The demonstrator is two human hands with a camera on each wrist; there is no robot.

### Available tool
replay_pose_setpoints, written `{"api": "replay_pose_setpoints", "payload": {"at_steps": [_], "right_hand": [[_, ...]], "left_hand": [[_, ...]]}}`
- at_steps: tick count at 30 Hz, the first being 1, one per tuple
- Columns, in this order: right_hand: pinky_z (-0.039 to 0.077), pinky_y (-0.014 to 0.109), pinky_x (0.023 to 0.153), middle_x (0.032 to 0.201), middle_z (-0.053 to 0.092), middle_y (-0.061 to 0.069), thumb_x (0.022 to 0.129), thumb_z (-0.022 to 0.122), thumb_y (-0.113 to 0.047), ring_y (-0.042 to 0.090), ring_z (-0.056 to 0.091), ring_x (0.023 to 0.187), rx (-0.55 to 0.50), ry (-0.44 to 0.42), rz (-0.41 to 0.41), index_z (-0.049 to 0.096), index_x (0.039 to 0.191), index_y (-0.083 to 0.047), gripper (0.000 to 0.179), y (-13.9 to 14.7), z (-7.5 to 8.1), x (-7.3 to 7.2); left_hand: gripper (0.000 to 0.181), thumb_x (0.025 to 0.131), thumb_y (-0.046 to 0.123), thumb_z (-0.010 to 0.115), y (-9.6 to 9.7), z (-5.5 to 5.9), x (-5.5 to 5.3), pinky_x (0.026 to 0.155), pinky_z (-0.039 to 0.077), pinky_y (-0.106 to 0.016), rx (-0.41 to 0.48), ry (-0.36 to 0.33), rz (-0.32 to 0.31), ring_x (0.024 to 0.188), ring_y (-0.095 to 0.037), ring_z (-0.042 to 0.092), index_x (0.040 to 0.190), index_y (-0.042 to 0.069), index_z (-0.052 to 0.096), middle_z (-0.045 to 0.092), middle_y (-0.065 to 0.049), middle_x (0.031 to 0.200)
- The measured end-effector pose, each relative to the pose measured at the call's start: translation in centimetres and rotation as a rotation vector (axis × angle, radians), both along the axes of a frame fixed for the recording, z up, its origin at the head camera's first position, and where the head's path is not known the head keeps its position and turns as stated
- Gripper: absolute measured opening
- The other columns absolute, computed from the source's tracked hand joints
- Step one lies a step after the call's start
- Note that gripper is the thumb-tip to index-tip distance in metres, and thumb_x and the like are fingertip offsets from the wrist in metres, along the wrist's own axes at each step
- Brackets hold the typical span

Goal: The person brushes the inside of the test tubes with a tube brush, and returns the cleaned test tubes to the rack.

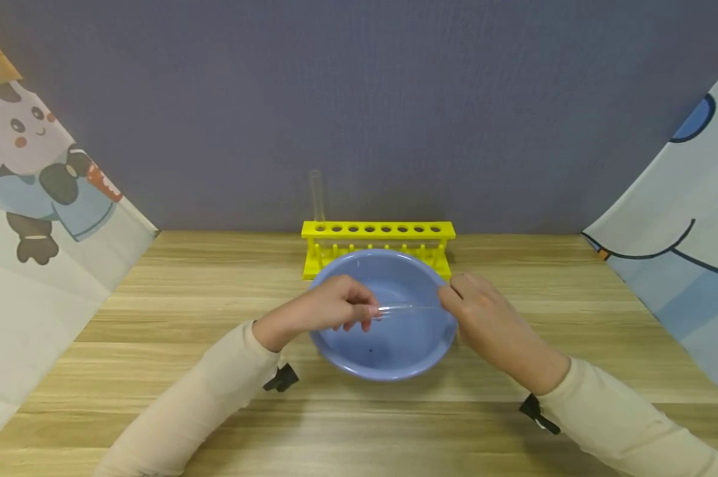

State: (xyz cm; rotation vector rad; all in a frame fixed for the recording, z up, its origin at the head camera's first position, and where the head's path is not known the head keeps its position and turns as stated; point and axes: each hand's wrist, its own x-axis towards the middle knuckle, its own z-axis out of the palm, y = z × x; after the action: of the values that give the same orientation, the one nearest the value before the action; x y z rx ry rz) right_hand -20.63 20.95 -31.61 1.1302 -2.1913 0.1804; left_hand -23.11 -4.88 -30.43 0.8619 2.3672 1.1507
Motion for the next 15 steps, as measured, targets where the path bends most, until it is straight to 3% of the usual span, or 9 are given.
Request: {"api": "replay_pose_setpoints", "payload": {"at_steps": [6, 10, 15], "right_hand": [[0.035, 0.032, 0.058, 0.069, 0.042, 0.005, 0.054, 0.061, 0.023, 0.022, 0.038, 0.064, 0.008, -0.014, -0.007, 0.045, 0.072, -0.005, 0.037, 0.07, -0.01, -0.02], [0.034, 0.031, 0.057, 0.068, 0.042, 0.004, 0.051, 0.061, 0.024, 0.020, 0.038, 0.063, 0.006, -0.032, -0.016, 0.046, 0.073, -0.006, 0.040, 0.15, 0.12, 0.02], [0.037, 0.033, 0.056, 0.069, 0.045, 0.004, 0.053, 0.062, 0.024, 0.020, 0.041, 0.063, -0.012, -0.040, -0.013, 0.048, 0.073, -0.007, 0.040, 0.30, 0.28, -0.02]], "left_hand": [[0.016, 0.092, 0.012, 0.059, -0.33, -0.38, -0.03, 0.048, 0.037, -0.020, 0.017, 0.059, -0.009, 0.051, -0.008, 0.046, 0.096, 0.003, 0.072, 0.065, -0.005, 0.069], [0.017, 0.091, 0.013, 0.060, -0.50, -0.63, 0.00, 0.049, 0.034, -0.018, 0.032, 0.145, -0.050, 0.050, -0.004, 0.040, 0.097, 0.003, 0.072, 0.064, 0.001, 0.067], [0.020, 0.091, 0.016, 0.062, -0.61, -0.85, 0.13, 0.049, 0.035, -0.017, 0.047, 0.256, -0.079, 0.053, -0.001, 0.043, 0.102, 0.001, 0.072, 0.067, 0.001, 0.072]]}}
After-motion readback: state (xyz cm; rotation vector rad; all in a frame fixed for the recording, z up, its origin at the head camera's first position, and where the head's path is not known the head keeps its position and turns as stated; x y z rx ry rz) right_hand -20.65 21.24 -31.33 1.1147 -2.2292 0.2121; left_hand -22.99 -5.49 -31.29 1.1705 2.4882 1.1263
